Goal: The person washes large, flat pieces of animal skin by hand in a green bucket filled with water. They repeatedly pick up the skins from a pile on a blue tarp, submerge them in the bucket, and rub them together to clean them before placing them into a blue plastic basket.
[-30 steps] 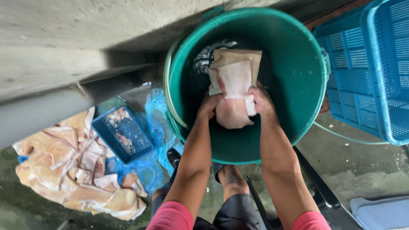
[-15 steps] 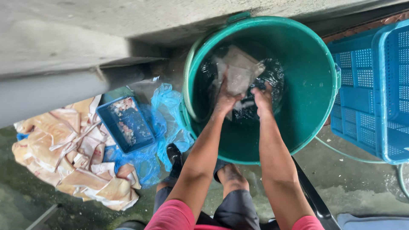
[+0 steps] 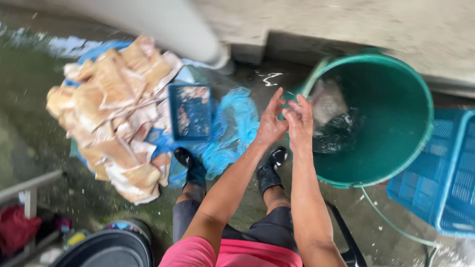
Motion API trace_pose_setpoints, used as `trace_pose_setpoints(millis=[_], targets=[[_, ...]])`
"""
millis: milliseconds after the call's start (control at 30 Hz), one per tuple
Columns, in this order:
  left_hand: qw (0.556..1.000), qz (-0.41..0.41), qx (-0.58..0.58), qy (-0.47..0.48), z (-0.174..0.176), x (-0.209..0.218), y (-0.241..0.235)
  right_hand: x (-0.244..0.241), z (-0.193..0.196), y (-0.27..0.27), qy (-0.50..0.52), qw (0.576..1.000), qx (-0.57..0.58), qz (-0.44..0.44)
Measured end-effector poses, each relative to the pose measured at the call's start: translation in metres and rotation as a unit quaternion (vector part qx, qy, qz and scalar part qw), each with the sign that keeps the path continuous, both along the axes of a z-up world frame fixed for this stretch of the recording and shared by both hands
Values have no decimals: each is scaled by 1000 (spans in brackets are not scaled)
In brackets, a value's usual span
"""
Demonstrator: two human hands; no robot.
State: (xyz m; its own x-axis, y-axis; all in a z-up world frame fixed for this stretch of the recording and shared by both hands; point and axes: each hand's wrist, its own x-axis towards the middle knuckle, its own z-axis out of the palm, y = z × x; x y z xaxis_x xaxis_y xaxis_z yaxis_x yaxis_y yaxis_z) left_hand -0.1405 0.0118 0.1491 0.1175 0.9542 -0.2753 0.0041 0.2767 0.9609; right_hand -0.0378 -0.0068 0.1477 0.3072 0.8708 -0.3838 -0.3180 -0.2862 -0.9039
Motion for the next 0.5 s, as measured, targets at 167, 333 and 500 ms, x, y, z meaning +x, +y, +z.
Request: trace_pose_setpoints(millis=[167,333,500], targets=[[975,113,125,142,24,-162,36,-138,36,60,-9,988,23,149],[958,202,66,192,21,-332,45,-296,46,91,56,967,-93,232],[945,268,46,182,-17,-467,42,-439,-2,97,121,938,-147,291]])
